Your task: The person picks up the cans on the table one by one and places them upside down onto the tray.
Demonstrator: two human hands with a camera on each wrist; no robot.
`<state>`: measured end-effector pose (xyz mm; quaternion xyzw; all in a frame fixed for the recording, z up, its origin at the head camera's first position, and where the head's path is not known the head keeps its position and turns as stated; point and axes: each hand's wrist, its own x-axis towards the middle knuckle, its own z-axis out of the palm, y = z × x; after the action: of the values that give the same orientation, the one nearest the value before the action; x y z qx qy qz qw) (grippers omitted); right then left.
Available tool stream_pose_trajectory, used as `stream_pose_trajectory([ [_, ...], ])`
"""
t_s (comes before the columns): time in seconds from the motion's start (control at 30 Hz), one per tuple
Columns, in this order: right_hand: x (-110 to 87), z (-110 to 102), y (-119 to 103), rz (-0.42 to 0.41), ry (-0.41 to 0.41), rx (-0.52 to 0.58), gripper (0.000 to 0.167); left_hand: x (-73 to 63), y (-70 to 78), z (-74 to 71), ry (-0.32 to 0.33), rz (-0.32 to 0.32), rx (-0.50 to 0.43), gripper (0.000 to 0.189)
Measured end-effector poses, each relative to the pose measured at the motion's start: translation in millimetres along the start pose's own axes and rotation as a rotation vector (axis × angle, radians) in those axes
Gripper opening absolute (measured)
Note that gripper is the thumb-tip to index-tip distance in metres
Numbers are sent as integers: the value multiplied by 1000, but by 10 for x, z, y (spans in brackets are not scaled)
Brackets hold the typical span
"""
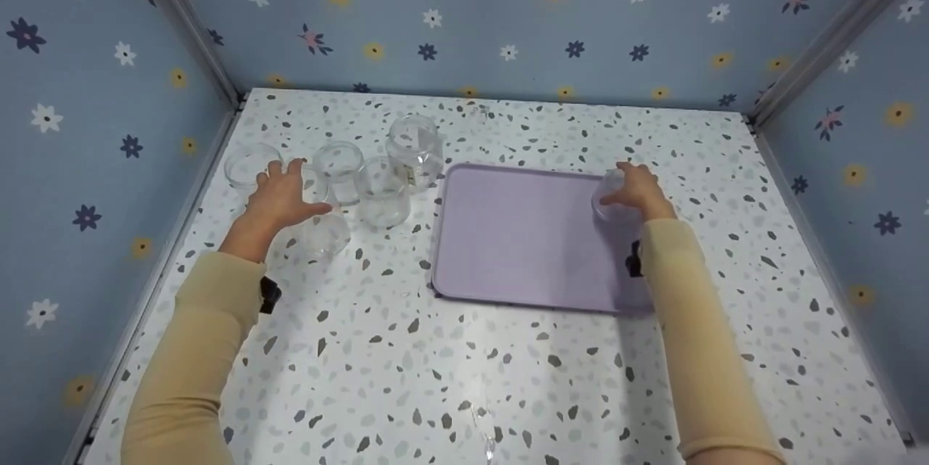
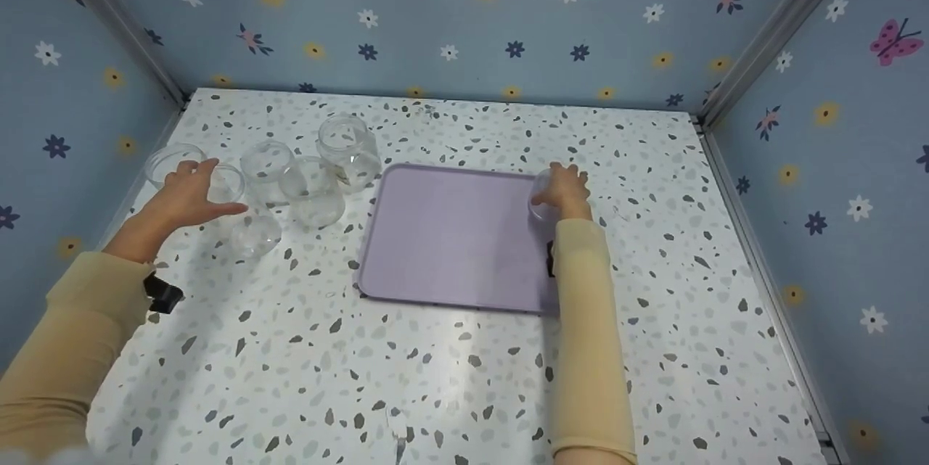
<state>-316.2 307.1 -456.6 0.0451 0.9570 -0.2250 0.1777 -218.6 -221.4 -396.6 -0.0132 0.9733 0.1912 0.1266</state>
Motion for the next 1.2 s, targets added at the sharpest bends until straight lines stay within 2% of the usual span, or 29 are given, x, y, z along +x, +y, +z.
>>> stream_pose_trajectory([
  [0.13, 7, 0, -1, -22, -4, -8, 87, 9, 19, -28, -7, 3, 5, 84],
  [0.3, 2, 2, -2, 4, -27, 8, 88, 23, 12, -47, -7, 18, 10, 83],
  [0.63, 29, 4, 43, -22, -32, 15, 90, 23, -42, -57, 49, 62, -5, 83],
  [0.87, -1, -2, 30, -20, -31, 4, 95, -33, -5, -96, 93, 62, 27, 84],
  [1.2, -75, -24, 36, -95, 29, -44, 90, -179, 140, -188, 148, 48, 66, 88],
])
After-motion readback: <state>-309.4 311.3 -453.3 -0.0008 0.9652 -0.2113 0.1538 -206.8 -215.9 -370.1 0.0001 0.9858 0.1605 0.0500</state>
